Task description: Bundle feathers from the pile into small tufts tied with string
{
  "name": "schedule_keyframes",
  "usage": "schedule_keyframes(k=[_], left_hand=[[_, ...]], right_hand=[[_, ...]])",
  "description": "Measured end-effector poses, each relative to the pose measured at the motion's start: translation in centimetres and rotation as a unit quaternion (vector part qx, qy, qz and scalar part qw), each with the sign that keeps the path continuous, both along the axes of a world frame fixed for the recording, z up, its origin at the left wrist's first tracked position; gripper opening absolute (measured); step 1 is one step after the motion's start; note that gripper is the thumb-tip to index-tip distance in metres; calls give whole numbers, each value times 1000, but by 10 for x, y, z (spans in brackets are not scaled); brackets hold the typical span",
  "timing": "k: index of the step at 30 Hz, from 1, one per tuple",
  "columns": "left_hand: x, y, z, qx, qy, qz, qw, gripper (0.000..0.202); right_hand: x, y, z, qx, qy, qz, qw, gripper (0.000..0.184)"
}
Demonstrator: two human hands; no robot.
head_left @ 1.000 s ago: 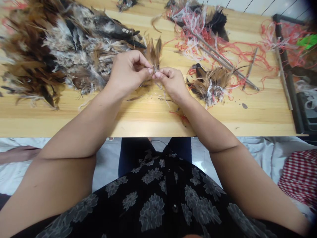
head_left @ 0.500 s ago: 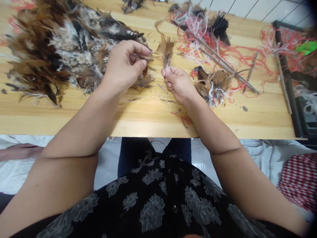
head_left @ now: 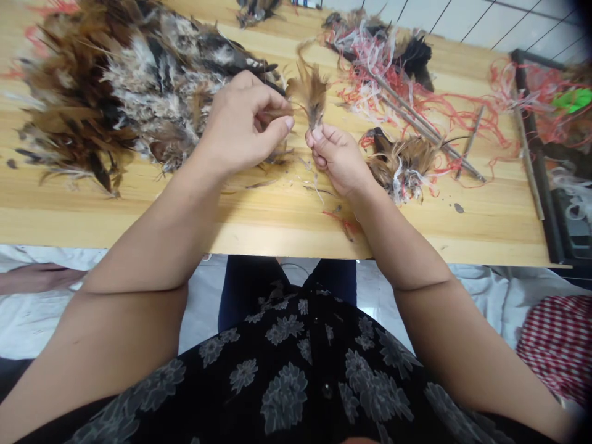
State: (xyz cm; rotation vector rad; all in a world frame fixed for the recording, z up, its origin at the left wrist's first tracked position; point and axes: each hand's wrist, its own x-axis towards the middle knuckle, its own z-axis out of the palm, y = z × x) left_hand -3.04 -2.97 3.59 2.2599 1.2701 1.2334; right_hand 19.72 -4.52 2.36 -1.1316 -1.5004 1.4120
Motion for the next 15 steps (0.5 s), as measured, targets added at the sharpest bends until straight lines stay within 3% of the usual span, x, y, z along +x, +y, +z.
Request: schedule_keyframes(k=[5, 11, 13, 15], left_hand=[[2, -2, 6, -8, 5, -11, 1000, 16], [4, -1, 9, -67, -15, 58, 996, 10], [2, 2, 5, -55, -63, 70, 994, 7], [2, 5, 1, -69, -158, 50, 984, 26]], right_hand=[[0, -1, 2, 23, -22, -17, 999, 45], [2, 4, -5, 32, -32, -44, 998, 45], [4, 10, -12, 43, -36, -65, 996, 43], [5, 14, -18, 72, -49, -58, 995, 43]])
